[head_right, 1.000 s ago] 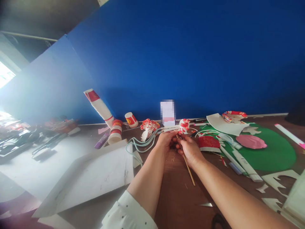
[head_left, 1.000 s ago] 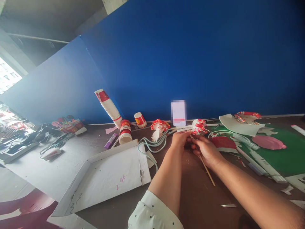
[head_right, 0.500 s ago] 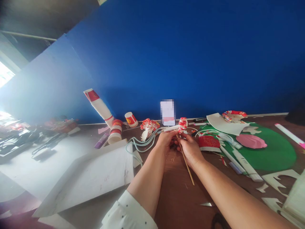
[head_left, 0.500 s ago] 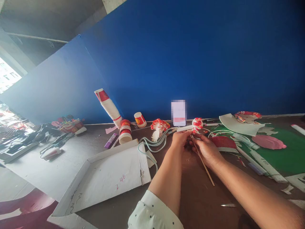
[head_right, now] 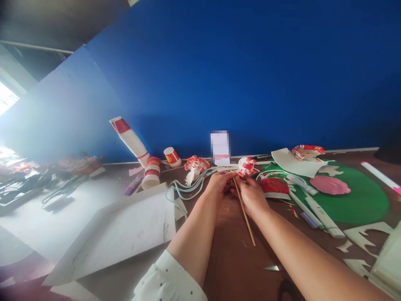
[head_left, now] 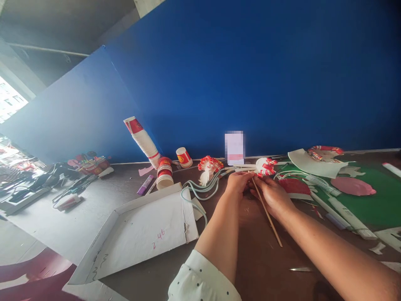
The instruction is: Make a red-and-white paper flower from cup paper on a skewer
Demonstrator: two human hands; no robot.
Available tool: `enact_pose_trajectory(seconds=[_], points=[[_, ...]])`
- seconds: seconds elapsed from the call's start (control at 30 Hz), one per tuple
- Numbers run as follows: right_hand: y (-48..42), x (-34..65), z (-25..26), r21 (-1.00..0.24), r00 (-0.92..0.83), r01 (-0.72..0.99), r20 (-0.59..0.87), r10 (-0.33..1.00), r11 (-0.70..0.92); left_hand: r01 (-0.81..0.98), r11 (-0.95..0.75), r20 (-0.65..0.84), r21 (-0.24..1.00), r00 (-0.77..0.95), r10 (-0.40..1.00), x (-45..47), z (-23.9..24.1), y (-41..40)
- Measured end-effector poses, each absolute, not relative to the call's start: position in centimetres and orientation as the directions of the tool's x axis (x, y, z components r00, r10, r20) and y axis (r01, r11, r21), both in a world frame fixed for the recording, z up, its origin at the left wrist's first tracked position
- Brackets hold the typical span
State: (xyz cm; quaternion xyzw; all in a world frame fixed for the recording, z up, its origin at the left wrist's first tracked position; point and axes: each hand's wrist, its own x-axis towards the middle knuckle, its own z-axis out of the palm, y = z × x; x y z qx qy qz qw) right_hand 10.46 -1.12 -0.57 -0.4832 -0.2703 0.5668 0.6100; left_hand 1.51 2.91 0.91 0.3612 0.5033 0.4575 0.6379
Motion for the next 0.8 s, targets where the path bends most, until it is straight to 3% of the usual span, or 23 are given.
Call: enact_pose_trajectory(seconds=[0.5,0.8], points=[[-0.89,10.76,-0.67,-0.894,0.230,-0.432,-0.233,0.945,-0.115,-0.259,0.309,-0.292,0.915,0.105,0.951,1.68,0.55,3.15],[-1.12,10.80,-0.44,-0.910,0.218,-0.408,-0.182,0.959,-0.080,-0.159,0.306,-0.297,0.939,0.074,0.952,1.71,0.94,2.87]])
